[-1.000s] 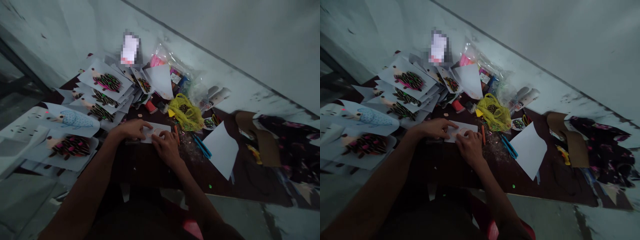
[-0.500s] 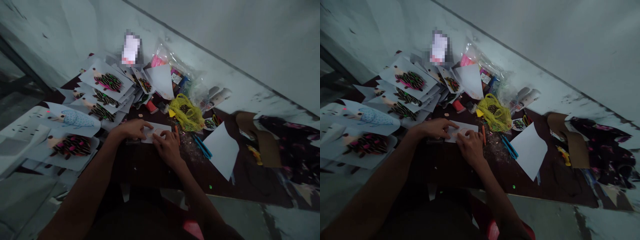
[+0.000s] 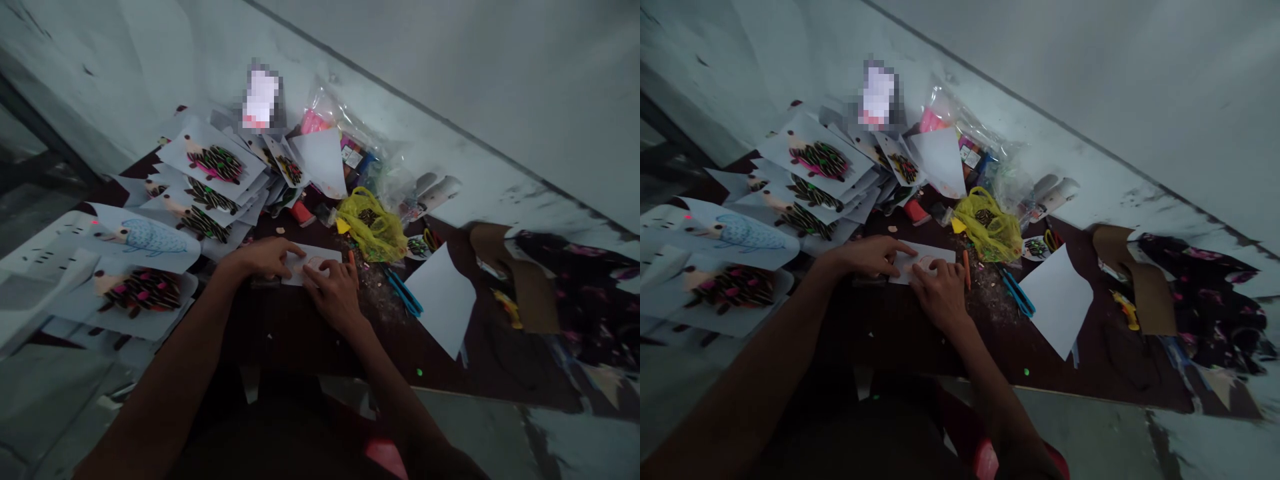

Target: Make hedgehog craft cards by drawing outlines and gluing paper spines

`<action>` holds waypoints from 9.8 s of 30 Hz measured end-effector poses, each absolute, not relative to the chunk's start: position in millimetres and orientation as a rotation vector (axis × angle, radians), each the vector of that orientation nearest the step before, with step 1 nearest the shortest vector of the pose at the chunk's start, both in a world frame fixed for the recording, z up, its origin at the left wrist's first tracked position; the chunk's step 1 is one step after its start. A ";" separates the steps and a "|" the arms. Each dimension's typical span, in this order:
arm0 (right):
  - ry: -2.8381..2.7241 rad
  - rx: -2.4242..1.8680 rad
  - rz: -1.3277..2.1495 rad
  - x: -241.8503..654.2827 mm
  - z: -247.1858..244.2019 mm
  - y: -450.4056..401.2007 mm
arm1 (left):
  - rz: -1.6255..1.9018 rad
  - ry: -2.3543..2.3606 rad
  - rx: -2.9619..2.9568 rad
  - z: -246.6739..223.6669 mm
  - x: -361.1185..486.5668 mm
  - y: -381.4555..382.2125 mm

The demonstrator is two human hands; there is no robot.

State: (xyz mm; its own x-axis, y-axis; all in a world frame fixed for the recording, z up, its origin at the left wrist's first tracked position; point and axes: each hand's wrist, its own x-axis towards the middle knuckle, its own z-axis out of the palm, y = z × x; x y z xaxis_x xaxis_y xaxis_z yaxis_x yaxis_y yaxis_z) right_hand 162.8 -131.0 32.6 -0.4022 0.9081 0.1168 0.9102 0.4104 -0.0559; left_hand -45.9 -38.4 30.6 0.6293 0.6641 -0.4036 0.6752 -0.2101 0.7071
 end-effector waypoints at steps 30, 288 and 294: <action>-2.555 -1.574 0.112 142.1 29.8 -136.7 | 0.016 1.050 1.948 36.2 -46.1 -41.5; -2.367 -1.601 0.133 195.9 29.4 -128.0 | 0.025 1.030 1.843 29.9 -49.0 -38.4; -2.473 -1.515 0.101 183.3 31.0 -122.8 | 0.030 1.022 1.863 29.5 -48.6 -38.2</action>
